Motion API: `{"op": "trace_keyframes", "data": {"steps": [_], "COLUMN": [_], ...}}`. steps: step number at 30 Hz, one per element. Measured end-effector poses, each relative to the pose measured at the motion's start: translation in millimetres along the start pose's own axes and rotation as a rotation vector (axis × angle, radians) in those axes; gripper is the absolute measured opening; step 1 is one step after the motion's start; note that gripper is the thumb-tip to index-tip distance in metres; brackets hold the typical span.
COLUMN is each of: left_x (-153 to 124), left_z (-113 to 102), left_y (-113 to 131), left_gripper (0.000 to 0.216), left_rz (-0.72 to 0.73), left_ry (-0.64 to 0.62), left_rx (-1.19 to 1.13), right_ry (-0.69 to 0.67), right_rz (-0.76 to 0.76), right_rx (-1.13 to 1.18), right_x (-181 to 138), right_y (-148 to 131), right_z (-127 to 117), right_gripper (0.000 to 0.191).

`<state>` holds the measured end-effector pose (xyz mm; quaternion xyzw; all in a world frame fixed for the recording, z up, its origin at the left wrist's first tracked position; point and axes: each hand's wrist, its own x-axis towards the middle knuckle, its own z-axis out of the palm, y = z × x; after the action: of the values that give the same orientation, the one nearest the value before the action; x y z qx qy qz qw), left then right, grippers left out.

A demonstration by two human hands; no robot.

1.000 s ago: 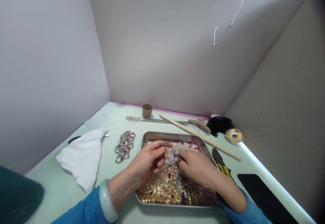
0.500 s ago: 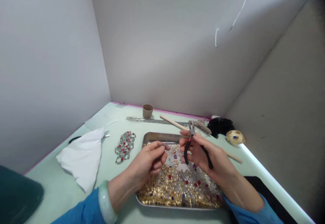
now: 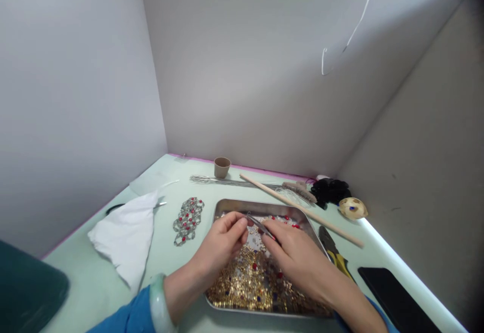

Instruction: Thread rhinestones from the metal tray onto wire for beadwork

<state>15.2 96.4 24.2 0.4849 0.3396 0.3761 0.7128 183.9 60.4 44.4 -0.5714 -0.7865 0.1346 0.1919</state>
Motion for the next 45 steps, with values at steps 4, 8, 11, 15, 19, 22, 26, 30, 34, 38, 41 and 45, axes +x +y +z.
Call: {"op": "trace_keyframes", "data": {"steps": [4, 8, 11, 15, 19, 22, 26, 30, 34, 38, 41, 45], "left_x": [-0.8, 0.1, 0.5, -0.2, -0.7, -0.1, 0.5, 0.3, 0.4, 0.3, -0.2, -0.5], "left_z": [1.3, 0.6, 0.4, 0.4, 0.0, -0.6, -1.2, -1.2, -1.0, -0.5, -1.0, -1.7], "left_y": [0.4, -1.1, -1.7, -1.0, -0.1, -0.4, -1.1, -1.5, -2.9, -4.1, -5.0, -5.2], "left_gripper": [0.024, 0.024, 0.025, 0.027, 0.026, 0.023, 0.023, 0.025, 0.028, 0.026, 0.023, 0.021], "left_rz": [0.024, 0.034, 0.031, 0.033, 0.048, 0.062, 0.068, 0.041, 0.048, 0.040, 0.032, 0.043], "left_ry": [0.027, 0.022, 0.020, 0.027, 0.045, 0.036, 0.038, 0.043, 0.021, 0.008, -0.011, -0.013], "left_rx": [0.073, 0.103, 0.141, 0.199, 0.260, 0.253, 0.228, 0.234, 0.225, 0.241, 0.217, 0.131], "right_ry": [0.015, 0.001, -0.004, -0.004, 0.000, -0.004, -0.022, -0.011, 0.000, 0.001, -0.015, -0.059], "right_rz": [-0.004, 0.019, 0.021, 0.018, 0.024, 0.026, 0.020, 0.045, 0.093, 0.099, 0.077, 0.084], "right_rx": [-0.033, -0.046, -0.043, -0.031, -0.025, 0.012, 0.066, 0.074, 0.050, 0.062, 0.111, 0.150], "right_x": [-0.4, 0.6, 0.5, -0.3, -0.9, -1.1, -1.4, -1.3, -0.4, -0.2, -0.2, 0.5], "right_y": [-0.3, -1.0, -2.7, -4.2, -4.8, -5.1, -6.0, -6.6, -5.5, -5.5, -7.4, -8.6], "right_z": [2.1, 3.5, 3.9, 4.3, 4.5, 5.1, 7.1, 8.5, 8.3, 7.6, 6.6, 5.9], "right_gripper": [0.017, 0.019, 0.019, 0.019, 0.021, 0.025, 0.026, 0.026, 0.025, 0.024, 0.026, 0.027]}}
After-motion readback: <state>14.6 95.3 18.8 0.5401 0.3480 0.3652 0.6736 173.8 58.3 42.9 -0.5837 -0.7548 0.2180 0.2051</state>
